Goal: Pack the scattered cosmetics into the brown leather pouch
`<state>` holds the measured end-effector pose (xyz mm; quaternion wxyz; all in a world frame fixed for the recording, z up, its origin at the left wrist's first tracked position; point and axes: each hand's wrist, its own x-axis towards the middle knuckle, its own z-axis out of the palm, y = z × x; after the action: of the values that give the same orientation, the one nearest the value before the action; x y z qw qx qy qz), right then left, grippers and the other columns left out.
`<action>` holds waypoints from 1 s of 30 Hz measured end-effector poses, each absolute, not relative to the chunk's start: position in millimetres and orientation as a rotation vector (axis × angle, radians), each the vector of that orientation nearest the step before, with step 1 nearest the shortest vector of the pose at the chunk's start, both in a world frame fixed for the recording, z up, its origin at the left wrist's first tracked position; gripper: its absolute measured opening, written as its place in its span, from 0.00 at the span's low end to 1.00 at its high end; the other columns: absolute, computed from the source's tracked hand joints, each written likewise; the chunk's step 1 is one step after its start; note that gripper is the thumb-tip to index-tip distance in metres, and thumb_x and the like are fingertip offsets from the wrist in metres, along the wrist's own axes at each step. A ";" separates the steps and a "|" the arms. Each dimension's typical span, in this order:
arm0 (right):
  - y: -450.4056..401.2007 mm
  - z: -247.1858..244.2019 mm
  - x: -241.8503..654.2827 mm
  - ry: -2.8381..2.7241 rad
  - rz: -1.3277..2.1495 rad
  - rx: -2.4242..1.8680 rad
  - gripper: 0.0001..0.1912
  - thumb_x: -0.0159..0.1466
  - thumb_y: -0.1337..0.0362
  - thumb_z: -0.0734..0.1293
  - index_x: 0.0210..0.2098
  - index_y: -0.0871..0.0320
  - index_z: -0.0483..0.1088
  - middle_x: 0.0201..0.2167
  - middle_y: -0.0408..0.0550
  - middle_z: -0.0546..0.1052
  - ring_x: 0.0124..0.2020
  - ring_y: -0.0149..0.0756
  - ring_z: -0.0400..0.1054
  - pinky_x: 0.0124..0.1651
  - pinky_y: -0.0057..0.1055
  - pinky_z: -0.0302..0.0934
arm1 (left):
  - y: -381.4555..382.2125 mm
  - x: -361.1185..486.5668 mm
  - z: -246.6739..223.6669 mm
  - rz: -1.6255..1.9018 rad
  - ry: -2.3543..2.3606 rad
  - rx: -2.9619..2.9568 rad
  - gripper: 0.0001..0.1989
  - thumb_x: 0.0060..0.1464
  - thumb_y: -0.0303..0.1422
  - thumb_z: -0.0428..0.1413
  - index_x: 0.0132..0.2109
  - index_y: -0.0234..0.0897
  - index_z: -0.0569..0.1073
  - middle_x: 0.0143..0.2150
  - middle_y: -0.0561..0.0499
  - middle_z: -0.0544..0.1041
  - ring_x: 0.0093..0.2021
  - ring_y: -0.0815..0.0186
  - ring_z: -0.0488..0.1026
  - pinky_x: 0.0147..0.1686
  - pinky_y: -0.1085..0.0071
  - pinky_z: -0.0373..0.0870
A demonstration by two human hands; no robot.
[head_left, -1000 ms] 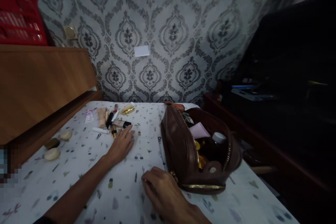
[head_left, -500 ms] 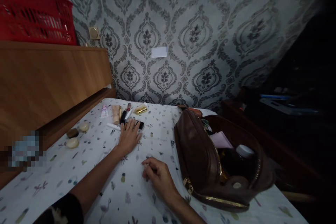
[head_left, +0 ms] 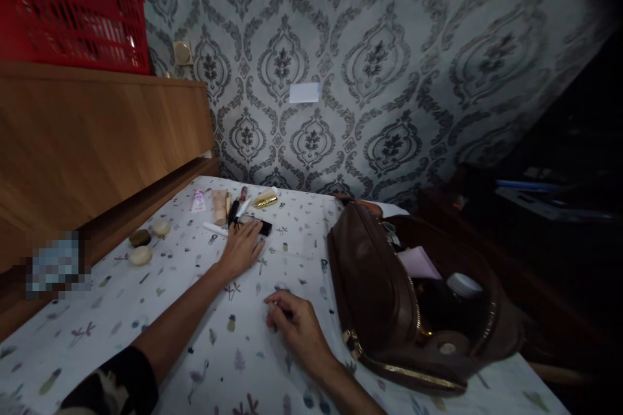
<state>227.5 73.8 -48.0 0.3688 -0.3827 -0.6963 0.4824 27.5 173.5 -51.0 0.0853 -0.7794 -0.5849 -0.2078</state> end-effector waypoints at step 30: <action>74.3 -48.3 229.5 -1.843 1.219 -0.987 0.17 0.64 0.54 0.61 0.35 0.60 0.74 0.21 0.44 0.74 0.25 0.35 0.67 0.30 0.30 0.58 | 171.0 -47.1 -22.3 -0.591 -2.145 -1.825 0.23 0.65 0.35 0.44 0.63 0.29 0.63 0.69 0.25 0.57 0.69 0.40 0.54 0.61 0.32 0.48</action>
<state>229.5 74.3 -48.3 0.3529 -0.3816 -0.7127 0.4711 -47.1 171.0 -22.3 0.1314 -0.6286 -0.7389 -0.2037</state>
